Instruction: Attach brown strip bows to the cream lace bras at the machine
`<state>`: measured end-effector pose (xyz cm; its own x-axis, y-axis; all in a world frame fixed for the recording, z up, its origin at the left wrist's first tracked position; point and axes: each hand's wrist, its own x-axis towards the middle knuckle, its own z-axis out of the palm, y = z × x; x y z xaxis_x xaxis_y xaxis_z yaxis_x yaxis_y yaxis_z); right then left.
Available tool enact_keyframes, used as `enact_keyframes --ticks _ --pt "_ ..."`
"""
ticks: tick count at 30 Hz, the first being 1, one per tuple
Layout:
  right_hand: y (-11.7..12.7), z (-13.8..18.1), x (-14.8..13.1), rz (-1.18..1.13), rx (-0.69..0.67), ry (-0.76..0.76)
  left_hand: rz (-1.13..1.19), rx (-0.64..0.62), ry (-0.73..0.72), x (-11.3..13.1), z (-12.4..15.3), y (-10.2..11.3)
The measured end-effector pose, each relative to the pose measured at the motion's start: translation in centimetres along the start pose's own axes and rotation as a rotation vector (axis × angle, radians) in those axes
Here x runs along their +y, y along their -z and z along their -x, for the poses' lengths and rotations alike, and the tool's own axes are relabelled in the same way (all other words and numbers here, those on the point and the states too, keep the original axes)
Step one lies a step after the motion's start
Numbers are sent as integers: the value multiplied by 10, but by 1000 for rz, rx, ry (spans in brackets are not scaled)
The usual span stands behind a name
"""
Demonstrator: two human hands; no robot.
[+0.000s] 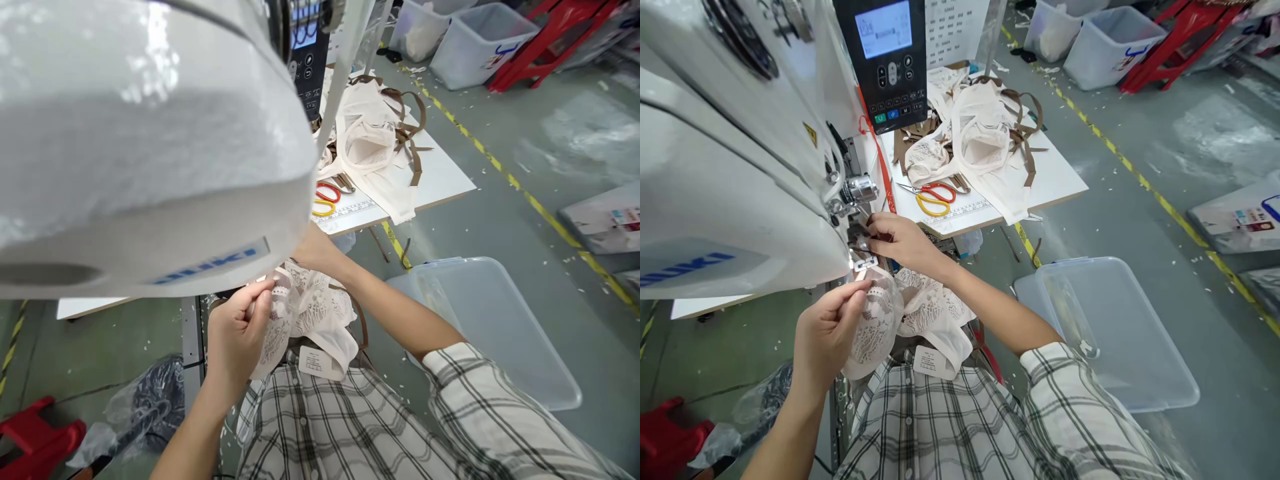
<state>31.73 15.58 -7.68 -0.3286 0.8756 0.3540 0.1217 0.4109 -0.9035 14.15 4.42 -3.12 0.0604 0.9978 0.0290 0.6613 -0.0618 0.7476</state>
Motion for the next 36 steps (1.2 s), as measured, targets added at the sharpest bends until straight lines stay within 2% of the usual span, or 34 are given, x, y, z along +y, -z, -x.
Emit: enact_keyframes --ticks 6,12,21,30,36 --pt "-4 4 -6 -40 49 -11 -118 71 -132 -7 5 -2" --pt "-7 4 -9 -2 60 -20 -168 142 -181 -14 7 -2" --pt "-12 3 -8 8 86 -34 -187 172 -125 -17 8 -2" --pt "-14 2 -10 10 87 -44 -211 234 -94 -30 11 -3" --pt "-14 4 -12 31 99 -46 -199 229 -101 -33 12 -4"
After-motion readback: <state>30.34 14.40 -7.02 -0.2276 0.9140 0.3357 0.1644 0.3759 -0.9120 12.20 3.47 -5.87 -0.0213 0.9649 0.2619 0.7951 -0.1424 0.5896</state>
